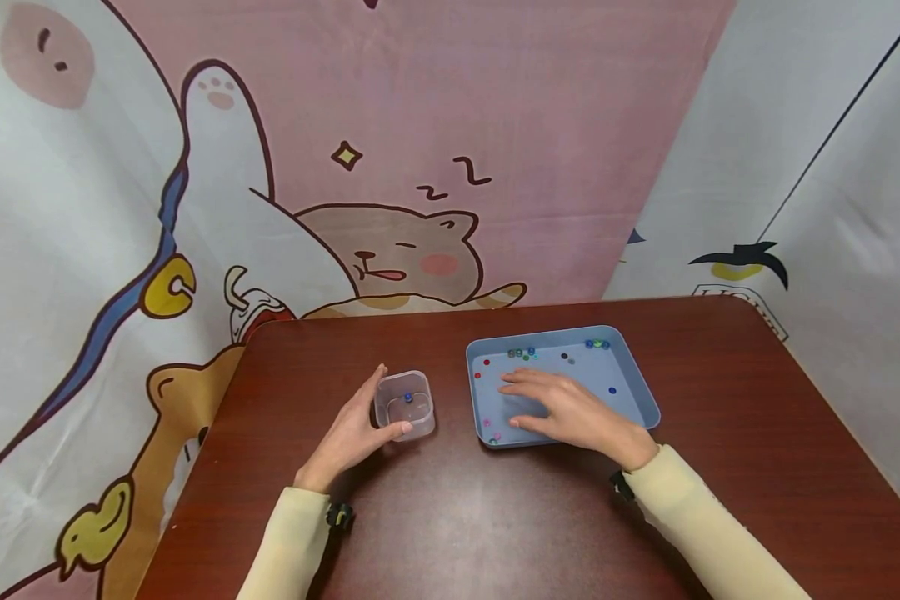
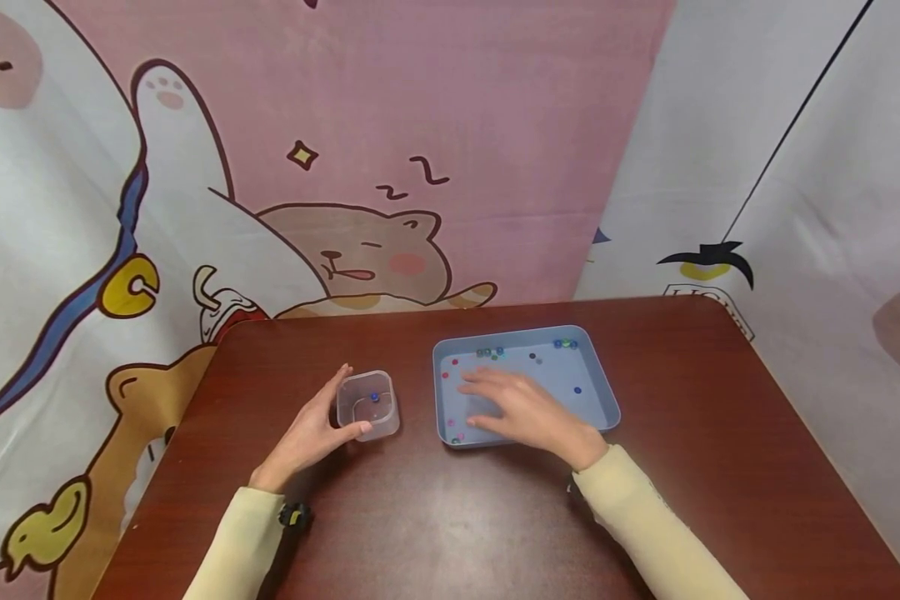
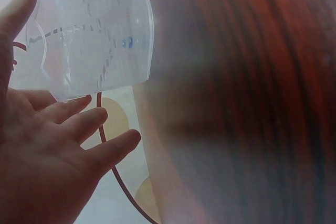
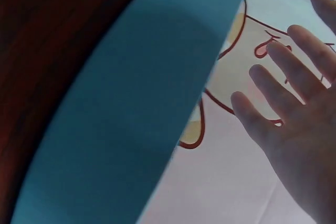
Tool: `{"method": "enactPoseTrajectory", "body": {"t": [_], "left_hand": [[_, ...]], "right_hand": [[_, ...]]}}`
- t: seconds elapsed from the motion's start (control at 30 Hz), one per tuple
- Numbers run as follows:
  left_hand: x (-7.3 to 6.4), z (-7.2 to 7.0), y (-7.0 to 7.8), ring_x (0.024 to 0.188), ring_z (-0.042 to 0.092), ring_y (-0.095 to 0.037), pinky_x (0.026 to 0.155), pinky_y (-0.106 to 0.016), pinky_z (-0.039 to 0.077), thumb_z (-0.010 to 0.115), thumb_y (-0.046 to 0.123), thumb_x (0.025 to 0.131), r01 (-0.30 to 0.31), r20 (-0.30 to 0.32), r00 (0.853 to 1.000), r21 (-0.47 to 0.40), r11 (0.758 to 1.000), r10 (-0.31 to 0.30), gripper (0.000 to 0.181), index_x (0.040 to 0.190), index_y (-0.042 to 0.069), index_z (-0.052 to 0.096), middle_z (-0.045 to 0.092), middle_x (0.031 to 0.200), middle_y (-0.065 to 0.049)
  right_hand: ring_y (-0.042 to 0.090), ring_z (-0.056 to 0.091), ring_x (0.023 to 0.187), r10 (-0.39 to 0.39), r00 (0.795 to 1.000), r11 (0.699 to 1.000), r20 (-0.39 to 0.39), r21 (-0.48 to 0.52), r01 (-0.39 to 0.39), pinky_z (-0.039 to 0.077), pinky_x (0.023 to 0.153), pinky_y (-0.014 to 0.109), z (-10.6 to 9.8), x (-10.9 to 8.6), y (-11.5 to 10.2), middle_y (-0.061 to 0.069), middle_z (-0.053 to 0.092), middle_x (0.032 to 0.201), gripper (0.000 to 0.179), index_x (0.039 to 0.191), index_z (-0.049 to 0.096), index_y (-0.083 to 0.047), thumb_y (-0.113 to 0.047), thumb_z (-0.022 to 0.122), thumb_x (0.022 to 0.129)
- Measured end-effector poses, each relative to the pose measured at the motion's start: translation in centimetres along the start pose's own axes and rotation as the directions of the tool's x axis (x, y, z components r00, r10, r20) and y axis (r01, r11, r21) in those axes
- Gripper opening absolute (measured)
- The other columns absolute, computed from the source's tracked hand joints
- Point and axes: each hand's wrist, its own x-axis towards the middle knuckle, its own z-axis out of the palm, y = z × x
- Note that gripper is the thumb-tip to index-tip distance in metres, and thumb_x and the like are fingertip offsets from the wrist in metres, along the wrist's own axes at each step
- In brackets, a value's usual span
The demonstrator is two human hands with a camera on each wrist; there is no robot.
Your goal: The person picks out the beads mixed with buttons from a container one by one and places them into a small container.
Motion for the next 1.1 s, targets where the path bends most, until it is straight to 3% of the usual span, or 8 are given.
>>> {"method": "enactPoseTrajectory", "body": {"t": [0.13, 0.4, 0.67, 1.1], "left_hand": [[0.0, -0.1, -0.1, 0.152, 0.031, -0.03, 0.119, -0.055, 0.031, 0.081, 0.052, 0.086, -0.022, 0.009, 1.0, 0.027, 0.999, 0.022, 0.105, 0.166, 0.013, 0.025, 0.026, 0.169, -0.011], [0.2, 0.0, -0.2, 0.147, 0.04, -0.033, 0.115, -0.056, 0.036, 0.083, 0.05, 0.086, -0.03, -0.021, 0.999, 0.016, 0.999, 0.03, 0.1, 0.162, 0.009, 0.033, 0.037, 0.164, -0.016], [0.2, 0.0, -0.1, 0.143, 0.045, -0.033, 0.113, -0.056, 0.04, 0.084, 0.05, 0.085, -0.018, -0.021, 1.0, 0.007, 1.0, 0.018, 0.1, 0.162, 0.01, 0.035, 0.041, 0.161, -0.015], [0.1, 0.1, -0.1, 0.143, 0.045, -0.033, 0.113, -0.056, 0.039, 0.085, 0.047, 0.085, -0.027, -0.03, 0.999, -0.009, 1.0, 0.026, 0.099, 0.161, 0.008, 0.034, 0.04, 0.161, -0.016]], "right_hand": [[0.035, 0.047, 0.142, -0.01, 0.999, 1.0, 0.041, -0.001, 0.01, 0.041, 0.112, 0.056, 0.3, -0.1, 0.6, 0.009, 0.057, 0.15, 0.054, 0.138, 0.067, -0.008, -0.034, 0.08, 0.092], [0.036, 0.05, 0.139, -0.01, 0.997, 0.999, 0.076, -0.036, 0.013, 0.042, 0.112, 0.055, 1.3, 0.4, 1.3, 0.009, 0.061, 0.145, 0.055, 0.137, 0.067, -0.008, -0.04, 0.078, 0.093], [0.025, 0.061, 0.126, -0.025, 0.996, 0.997, 0.091, -0.067, 0.031, 0.049, 0.106, 0.047, 2.5, 1.4, 1.4, 0.007, 0.067, 0.134, 0.051, 0.13, 0.072, -0.009, -0.039, 0.082, 0.09], [0.023, 0.064, 0.115, 0.011, 0.988, 0.998, 0.152, -0.061, -0.002, 0.051, 0.102, 0.043, 4.4, 2.3, 1.5, 0.003, 0.071, 0.121, 0.042, 0.121, 0.076, -0.01, -0.036, 0.083, 0.089]]}}
